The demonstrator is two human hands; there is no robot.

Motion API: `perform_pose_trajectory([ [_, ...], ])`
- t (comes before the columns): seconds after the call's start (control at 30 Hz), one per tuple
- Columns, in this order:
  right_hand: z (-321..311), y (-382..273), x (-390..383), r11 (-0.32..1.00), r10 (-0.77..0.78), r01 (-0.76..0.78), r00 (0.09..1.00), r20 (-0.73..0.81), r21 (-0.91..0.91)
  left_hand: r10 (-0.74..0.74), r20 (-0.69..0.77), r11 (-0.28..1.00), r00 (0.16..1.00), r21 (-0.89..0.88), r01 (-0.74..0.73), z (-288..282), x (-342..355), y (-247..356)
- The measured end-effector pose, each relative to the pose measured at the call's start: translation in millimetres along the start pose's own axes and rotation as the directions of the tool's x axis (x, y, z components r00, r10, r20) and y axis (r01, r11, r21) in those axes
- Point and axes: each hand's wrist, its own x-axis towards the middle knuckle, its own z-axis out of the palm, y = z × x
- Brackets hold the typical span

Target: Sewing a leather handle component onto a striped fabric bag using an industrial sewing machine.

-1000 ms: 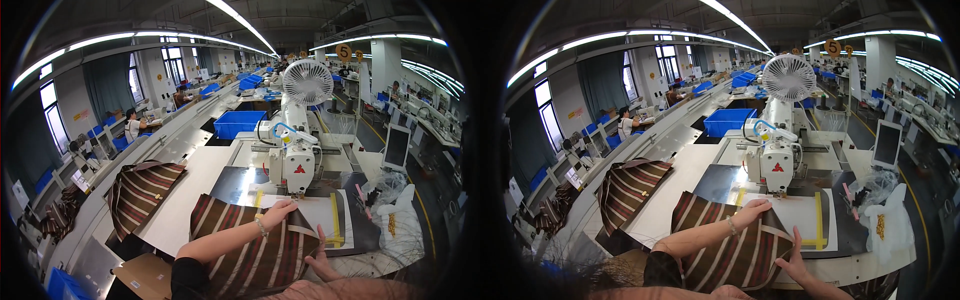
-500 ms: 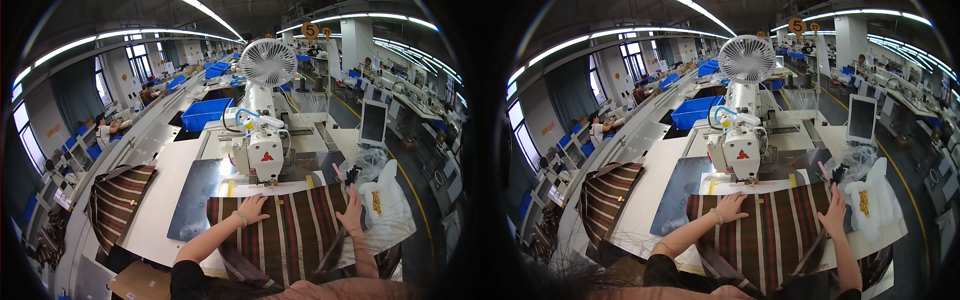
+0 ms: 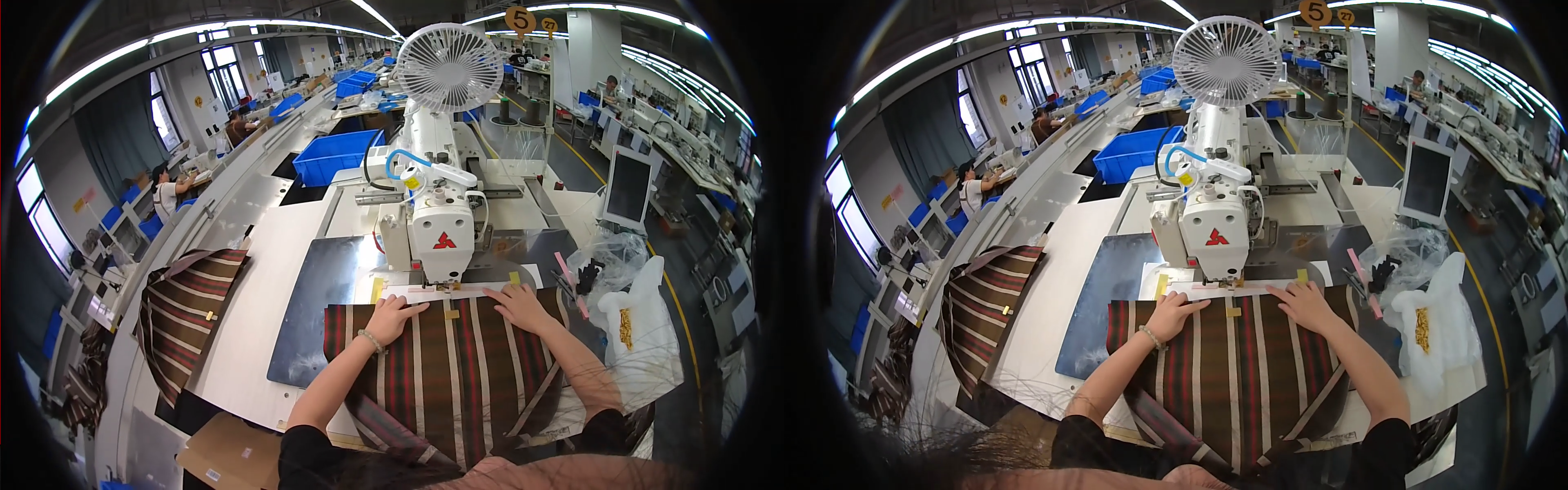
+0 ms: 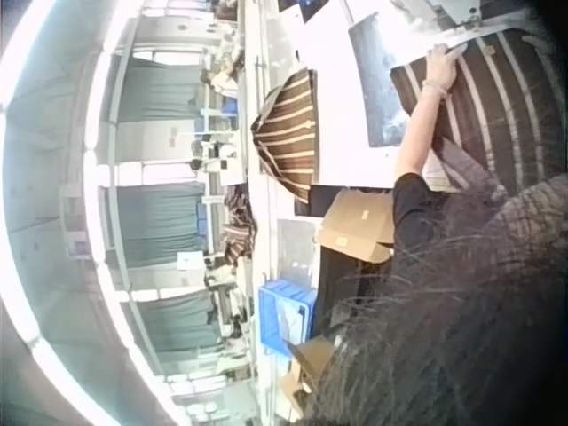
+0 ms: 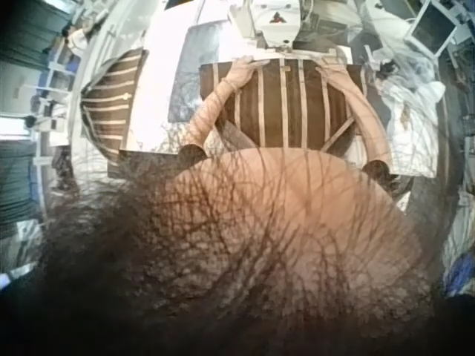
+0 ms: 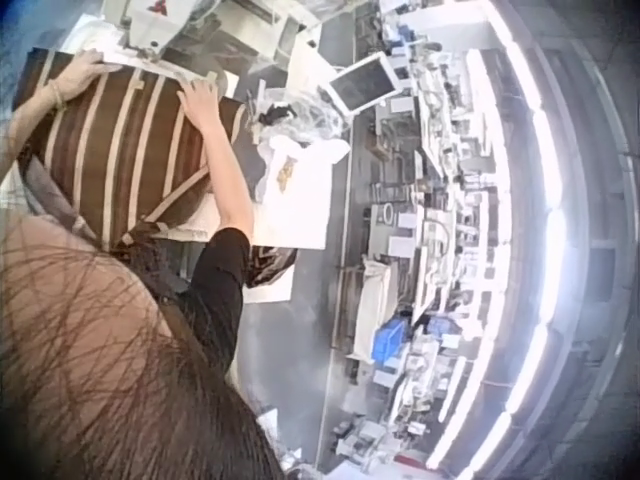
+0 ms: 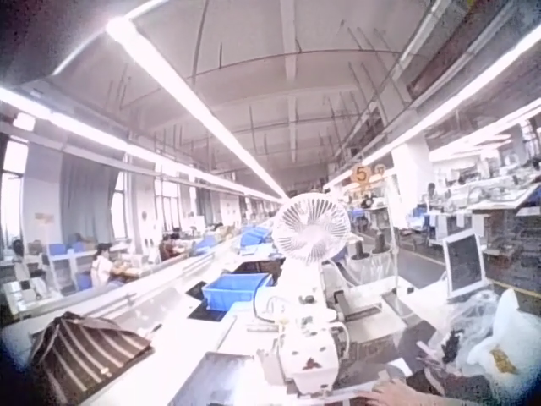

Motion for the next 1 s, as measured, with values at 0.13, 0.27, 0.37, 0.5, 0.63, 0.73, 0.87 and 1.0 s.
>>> perform_pose_trajectory([
  [0.13, 11.9, 6.7, 19.4, 0.995, -0.090, 0.092, 0.993, -0.071, 0.037, 0.048, -0.025, 0.999, 0.999, 0.024, -0.047, 4.7, 7.8, -23.3],
  [0.27, 21.8, 16.4, 23.8, 0.990, -0.080, 0.093, 0.989, -0.124, 0.106, 0.075, 0.007, 0.997, 0.997, 0.011, -0.075, 10.7, 19.8, -31.8],
  [0.37, 25.4, 20.5, 24.3, 0.987, -0.029, 0.038, 0.998, -0.060, 0.153, 0.069, -0.002, 0.994, 0.998, -0.088, -0.069, 12.1, 21.7, -39.2],
  [0.5, 30.4, 24.7, 24.7, 0.979, -0.033, 0.056, 0.992, -0.119, 0.198, 0.068, 0.051, 0.990, 0.996, -0.127, -0.061, 13.3, 24.5, -44.5],
  [0.63, 28.2, 26.0, 26.9, 0.983, 0.000, 0.013, 0.998, -0.067, 0.186, 0.064, 0.050, 0.992, 0.997, -0.112, -0.059, 12.9, 30.3, -46.8],
  [0.73, 28.7, 24.8, 28.0, 0.980, -0.012, 0.037, 0.992, -0.127, 0.196, 0.072, 0.046, 0.991, 0.996, -0.114, -0.066, 14.0, 30.5, -50.2],
  [0.87, 26.6, 24.2, 27.3, 0.983, -0.010, 0.028, 0.995, -0.100, 0.181, 0.073, 0.049, 0.987, 0.996, -0.148, -0.065, 17.7, 32.7, -54.1],
  [1.0, 24.6, 21.6, 28.1, 0.982, 0.016, 0.004, 0.994, -0.107, 0.191, 0.061, 0.070, 0.982, 0.996, -0.180, -0.048, 18.0, 33.8, -57.8],
])
